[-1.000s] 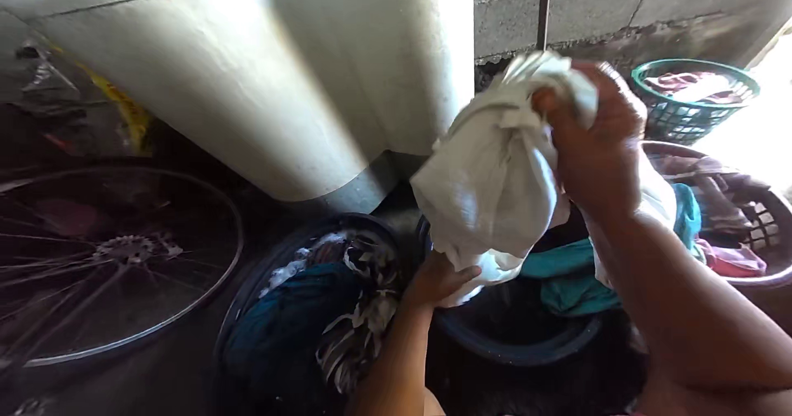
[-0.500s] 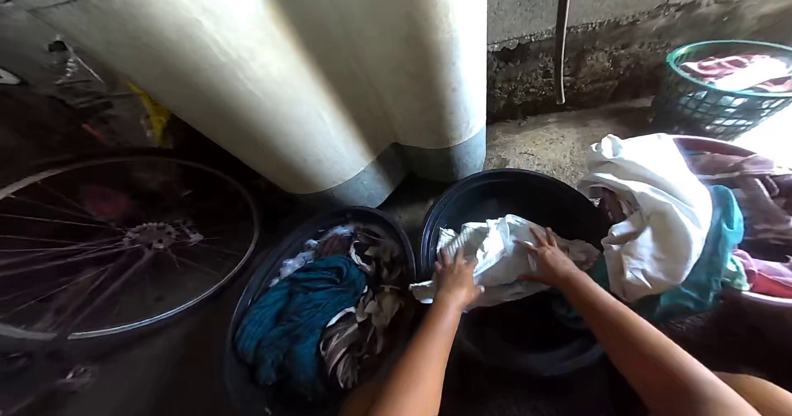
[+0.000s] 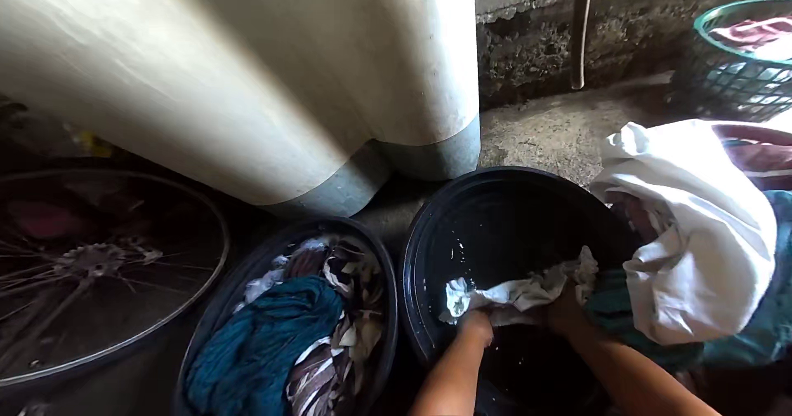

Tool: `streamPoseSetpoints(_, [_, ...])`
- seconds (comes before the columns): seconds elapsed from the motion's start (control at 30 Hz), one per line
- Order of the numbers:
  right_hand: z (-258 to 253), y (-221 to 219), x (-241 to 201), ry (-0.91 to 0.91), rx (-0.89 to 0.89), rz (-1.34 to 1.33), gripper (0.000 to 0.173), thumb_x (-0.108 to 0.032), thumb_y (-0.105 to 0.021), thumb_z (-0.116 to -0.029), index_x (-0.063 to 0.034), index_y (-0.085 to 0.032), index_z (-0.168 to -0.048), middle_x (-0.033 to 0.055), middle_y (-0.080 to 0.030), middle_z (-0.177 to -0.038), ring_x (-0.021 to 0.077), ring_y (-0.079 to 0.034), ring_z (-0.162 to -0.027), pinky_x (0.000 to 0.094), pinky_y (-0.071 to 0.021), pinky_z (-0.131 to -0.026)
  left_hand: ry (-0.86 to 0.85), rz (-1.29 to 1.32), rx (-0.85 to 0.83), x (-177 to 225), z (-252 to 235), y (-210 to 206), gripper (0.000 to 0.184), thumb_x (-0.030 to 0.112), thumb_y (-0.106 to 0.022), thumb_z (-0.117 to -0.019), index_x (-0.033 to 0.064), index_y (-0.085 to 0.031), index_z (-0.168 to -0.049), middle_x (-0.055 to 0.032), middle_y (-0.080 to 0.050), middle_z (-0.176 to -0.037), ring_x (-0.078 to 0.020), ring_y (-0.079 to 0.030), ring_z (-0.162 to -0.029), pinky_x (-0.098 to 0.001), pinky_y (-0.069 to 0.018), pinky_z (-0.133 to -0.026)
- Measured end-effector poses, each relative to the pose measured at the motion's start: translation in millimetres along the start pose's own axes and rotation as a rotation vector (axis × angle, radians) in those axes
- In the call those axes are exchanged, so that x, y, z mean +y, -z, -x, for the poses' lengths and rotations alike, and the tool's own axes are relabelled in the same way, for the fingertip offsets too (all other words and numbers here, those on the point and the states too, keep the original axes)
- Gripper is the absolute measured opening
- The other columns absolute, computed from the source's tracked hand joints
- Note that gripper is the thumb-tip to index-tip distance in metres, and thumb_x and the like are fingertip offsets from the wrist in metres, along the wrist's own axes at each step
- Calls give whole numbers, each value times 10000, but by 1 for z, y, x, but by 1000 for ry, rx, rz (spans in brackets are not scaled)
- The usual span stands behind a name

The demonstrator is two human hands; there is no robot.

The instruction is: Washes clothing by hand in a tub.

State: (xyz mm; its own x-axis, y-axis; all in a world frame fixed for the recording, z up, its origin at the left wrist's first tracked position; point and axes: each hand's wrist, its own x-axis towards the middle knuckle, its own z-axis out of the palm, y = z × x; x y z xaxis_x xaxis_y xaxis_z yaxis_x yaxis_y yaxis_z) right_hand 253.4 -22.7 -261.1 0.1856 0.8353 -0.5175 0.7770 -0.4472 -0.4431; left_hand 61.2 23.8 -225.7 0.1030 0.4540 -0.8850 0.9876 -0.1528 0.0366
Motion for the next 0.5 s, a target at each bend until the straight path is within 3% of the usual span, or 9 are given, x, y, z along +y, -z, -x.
streamPoseSetpoints(0.1, [-14, -9, 10, -122, -118, -35, 782, -288, -681, -976, 34, -301, -1579, 227, -346, -1625, 321, -301, -1538, 445, -244, -1268, 72, 243, -24, -1, 3, -7, 479, 147, -621, -969, -35, -559, -1408, -235, -516, -1495, -399, -454, -1422, -588, -356, -1169])
streamPoseSetpoints(0.2, [-8, -30, 26, -161, 115, -371, 756, -295, -760, -906, 56, -437, -1493, 235, -514, -1494, 319, -483, -1418, 442, -395, -1190, 42, 61, -125, 16, 37, 16, 496, 214, -557, -1037, -42, -508, -1459, -250, -460, -1542, -402, -398, -1466, -569, -291, -1209])
streamPoseSetpoints(0.27, [9, -1, 16, -192, -158, -192, 732, -343, -602, -1027, 49, -307, -1570, 241, -349, -1621, 330, -316, -1530, 438, -277, -1252, 40, -6, -160, 24, 55, 26, 460, 197, -476, -1089, -55, -484, -1473, -254, -429, -1565, -389, -353, -1498, -531, -234, -1240])
streamPoseSetpoints(0.3, [12, -1, 18, -192, -202, -124, 689, -311, -580, -1044, 65, -323, -1561, 266, -338, -1620, 367, -298, -1534, 466, -252, -1257, 35, -51, -200, 27, 62, 32, 462, 178, -454, -1091, -66, -463, -1484, -256, -404, -1581, -389, -329, -1510, -530, -207, -1249])
streamPoseSetpoints(0.33, [10, -15, 26, -187, -114, -79, 643, -263, -641, -992, 98, -443, -1486, 304, -435, -1545, 417, -375, -1484, 507, -291, -1236, 34, -47, -211, 27, 67, 35, 460, 173, -449, -1093, -65, -458, -1487, -249, -399, -1587, -381, -324, -1514, -522, -199, -1252])
streamPoseSetpoints(0.37, [8, -17, 30, -172, -153, 19, 618, -245, -644, -984, 115, -473, -1456, 322, -448, -1526, 448, -376, -1475, 534, -280, -1234, 20, -45, -201, 21, 61, 31, 455, 180, -465, -1086, -48, -477, -1480, -237, -421, -1576, -375, -347, -1502, -529, -224, -1241])
streamPoseSetpoints(0.43, [13, 1, 24, -98, -340, 249, 559, -275, -538, -1062, 83, -457, -1484, 295, -415, -1567, 439, -343, -1500, 532, -252, -1247, -26, -50, -158, -2, 30, 16, 442, 175, -498, -1063, -32, -519, -1453, -244, -468, -1539, -408, -394, -1467, -600, -272, -1206])
streamPoseSetpoints(0.47, [18, 11, 20, -7, -358, 342, 524, -302, -497, -1082, 75, -515, -1445, 298, -480, -1516, 449, -419, -1450, 544, -308, -1214, -54, -67, -113, -13, 14, 9, 438, 180, -517, -1046, -18, -541, -1436, -245, -498, -1513, -430, -426, -1439, -646, -311, -1172])
streamPoseSetpoints(0.5, [16, 4, 29, 162, -185, 327, 466, -297, -577, -1016, 103, -679, -1233, 341, -646, -1279, 508, -596, -1240, 618, -436, -1075, -83, -87, -62, -21, 4, 8, 436, 178, -546, -1027, -20, -562, -1415, -255, -516, -1491, -452, -445, -1416, -678, -332, -1145])
